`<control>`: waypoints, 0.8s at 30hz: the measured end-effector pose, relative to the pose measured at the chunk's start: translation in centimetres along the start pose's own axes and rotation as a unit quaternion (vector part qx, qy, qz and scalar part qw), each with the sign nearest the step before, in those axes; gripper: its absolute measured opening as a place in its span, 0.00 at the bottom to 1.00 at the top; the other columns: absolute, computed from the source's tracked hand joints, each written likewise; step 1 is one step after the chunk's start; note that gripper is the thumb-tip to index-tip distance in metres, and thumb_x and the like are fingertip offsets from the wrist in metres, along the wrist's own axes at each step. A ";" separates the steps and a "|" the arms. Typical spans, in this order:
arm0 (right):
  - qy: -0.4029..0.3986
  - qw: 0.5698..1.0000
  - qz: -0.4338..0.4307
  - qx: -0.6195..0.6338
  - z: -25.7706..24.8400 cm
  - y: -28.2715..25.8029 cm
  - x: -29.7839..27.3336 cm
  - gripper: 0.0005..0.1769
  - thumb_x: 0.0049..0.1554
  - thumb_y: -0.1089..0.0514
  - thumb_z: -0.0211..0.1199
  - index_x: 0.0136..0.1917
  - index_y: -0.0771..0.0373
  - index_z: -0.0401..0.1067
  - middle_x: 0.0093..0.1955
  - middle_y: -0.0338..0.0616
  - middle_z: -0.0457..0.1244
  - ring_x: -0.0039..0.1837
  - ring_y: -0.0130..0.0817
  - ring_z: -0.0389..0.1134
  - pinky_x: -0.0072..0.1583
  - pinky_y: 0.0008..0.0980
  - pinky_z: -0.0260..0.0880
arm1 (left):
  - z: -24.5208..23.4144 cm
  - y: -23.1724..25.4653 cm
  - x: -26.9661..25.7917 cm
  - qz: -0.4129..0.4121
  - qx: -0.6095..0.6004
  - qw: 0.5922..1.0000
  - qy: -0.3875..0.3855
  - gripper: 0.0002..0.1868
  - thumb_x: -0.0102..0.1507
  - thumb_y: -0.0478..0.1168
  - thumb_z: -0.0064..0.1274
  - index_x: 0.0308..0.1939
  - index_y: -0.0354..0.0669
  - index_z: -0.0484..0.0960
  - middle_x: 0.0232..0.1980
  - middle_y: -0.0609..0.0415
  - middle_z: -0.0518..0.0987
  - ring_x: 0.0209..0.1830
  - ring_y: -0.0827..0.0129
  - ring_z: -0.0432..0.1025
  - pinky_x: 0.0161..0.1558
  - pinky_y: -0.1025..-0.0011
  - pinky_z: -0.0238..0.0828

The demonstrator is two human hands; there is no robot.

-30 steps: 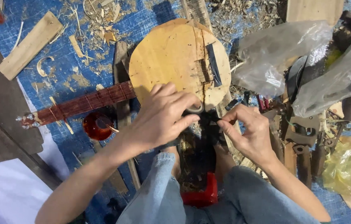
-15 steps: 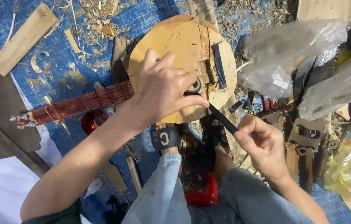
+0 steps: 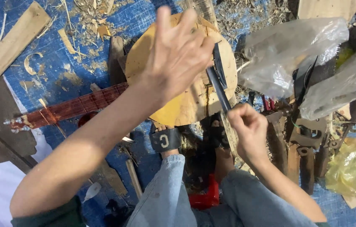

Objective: Securing a bridge component with a hammer and refining the wood of a handmade string instrument.

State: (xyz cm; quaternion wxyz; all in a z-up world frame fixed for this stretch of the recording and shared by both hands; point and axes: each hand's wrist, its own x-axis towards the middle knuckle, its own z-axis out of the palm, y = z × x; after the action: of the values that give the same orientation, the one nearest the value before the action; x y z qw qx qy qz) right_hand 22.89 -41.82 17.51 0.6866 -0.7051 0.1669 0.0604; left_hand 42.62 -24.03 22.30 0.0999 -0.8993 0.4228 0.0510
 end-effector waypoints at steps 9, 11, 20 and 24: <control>0.131 0.988 0.048 0.059 2.8 2.2 3.5 0.15 0.60 0.52 0.68 0.36 0.56 0.68 0.33 0.32 0.61 0.33 0.19 0.57 0.36 0.22 0.61 | 4.3 1.8 3.2 0.007 0.238 0.962 0.130 0.10 0.62 0.27 0.65 0.39 0.47 0.82 0.36 0.57 0.83 0.75 0.45 0.60 0.73 0.29 0.26; 0.128 0.991 -0.001 -0.032 3.1 1.2 3.6 0.16 0.62 0.50 0.66 0.37 0.59 0.70 0.36 0.39 0.68 0.37 0.24 0.68 0.44 0.25 0.72 | 4.4 2.1 3.6 0.025 0.217 0.963 0.158 0.11 0.58 0.29 0.68 0.37 0.48 0.83 0.29 0.61 0.79 0.61 0.53 0.65 0.70 0.35 0.36; 0.158 0.971 -0.040 -0.176 3.4 2.7 3.6 0.12 0.62 0.63 0.64 0.37 0.58 0.69 0.34 0.32 0.62 0.35 0.18 0.55 0.37 0.22 0.58 | 5.2 2.1 3.4 0.045 0.228 0.956 0.181 0.09 0.63 0.31 0.66 0.38 0.49 0.81 0.30 0.61 0.75 0.49 0.60 0.62 0.65 0.40 0.45; 0.155 0.967 -0.056 -0.196 3.3 2.3 3.7 0.14 0.63 0.61 0.66 0.36 0.58 0.69 0.31 0.31 0.60 0.33 0.18 0.54 0.36 0.23 0.57 | 4.6 2.0 2.8 0.054 0.249 0.948 0.194 0.07 0.63 0.35 0.65 0.38 0.50 0.82 0.31 0.60 0.75 0.49 0.61 0.64 0.66 0.40 0.44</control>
State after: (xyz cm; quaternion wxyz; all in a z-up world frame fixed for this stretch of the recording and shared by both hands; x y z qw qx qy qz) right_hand 26.15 -39.09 14.00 0.5031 -0.8347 0.2167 -0.0569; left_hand 42.85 -26.39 17.07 0.2336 -0.8143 0.4812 -0.2255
